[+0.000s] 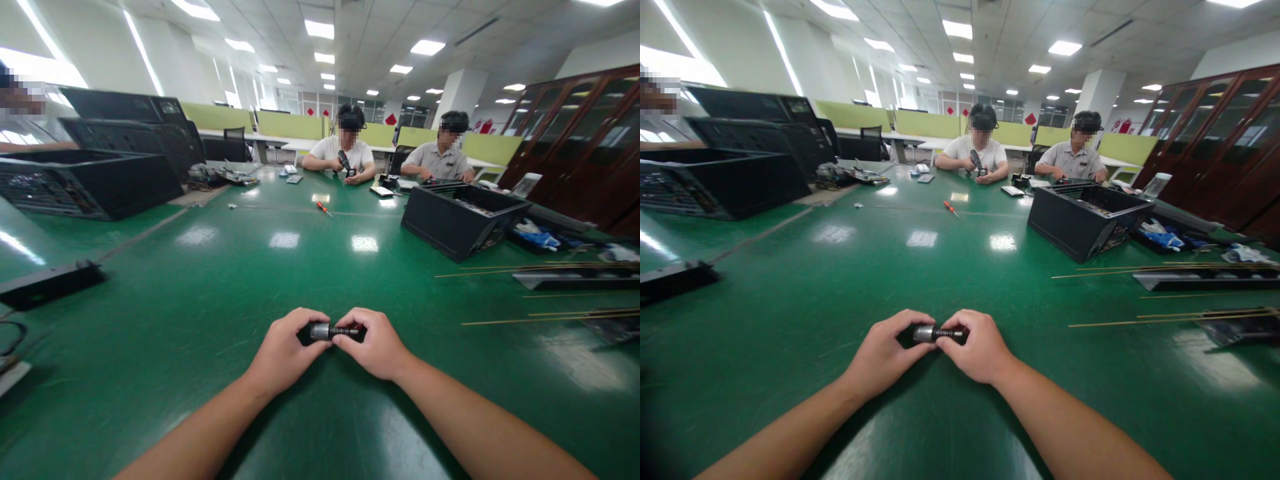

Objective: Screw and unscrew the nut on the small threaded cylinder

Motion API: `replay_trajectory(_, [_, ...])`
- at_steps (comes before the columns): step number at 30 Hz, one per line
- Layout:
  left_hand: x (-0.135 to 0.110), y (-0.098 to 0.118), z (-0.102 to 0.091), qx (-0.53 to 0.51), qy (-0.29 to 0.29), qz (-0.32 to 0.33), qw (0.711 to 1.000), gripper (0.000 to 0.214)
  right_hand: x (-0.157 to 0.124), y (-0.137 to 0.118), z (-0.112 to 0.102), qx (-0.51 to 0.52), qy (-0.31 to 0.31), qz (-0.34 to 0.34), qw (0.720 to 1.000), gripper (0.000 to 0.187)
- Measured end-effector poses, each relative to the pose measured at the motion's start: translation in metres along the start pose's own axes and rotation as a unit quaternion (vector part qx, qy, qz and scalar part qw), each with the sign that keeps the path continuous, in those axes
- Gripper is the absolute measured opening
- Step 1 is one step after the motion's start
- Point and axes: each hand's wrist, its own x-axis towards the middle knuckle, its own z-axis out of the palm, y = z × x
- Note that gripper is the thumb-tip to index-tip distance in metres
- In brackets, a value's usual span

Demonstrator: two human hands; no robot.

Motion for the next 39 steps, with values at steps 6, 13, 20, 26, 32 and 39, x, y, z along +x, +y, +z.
replay_trajectory(6, [-0.0002, -0.0003, -0.0003, 0.001, 0.003, 0.004, 1.000, 0.024, -0.0001, -0.0004, -0.0006, 0.000, 0.002, -0.002, 1.000, 0.006])
replay_trajectory(13, [0.0003, 0.0021, -0.0007, 0.003, 0.008, 0.006, 1.000, 0.022, 0.0000, 0.0003, -0.0012, -0.003, 0.003, -0.001, 1.000, 0.005])
replay_trajectory(20, [0.0004, 0.0027, -0.0009, 0.008, 0.013, 0.008, 1.000, 0.023, 0.0000, -0.0004, -0.0024, 0.000, 0.007, 0.002, 1.000, 0.005])
replay_trajectory(26, [0.0004, 0.0020, -0.0015, 0.009, 0.012, 0.005, 1.000, 0.022, -0.0002, -0.0011, -0.0019, 0.002, 0.010, 0.001, 1.000, 0.005])
replay_trajectory(32, [-0.0008, -0.0001, -0.0015, 0.008, 0.009, 0.004, 1.000, 0.023, -0.0006, -0.0009, -0.0017, 0.000, 0.010, 0.003, 1.000, 0.006])
replay_trajectory(39, [0.0000, 0.0010, -0.0014, 0.007, 0.011, 0.004, 1.000, 0.023, -0.0001, -0.0015, -0.0017, 0.002, 0.008, 0.002, 1.000, 0.005])
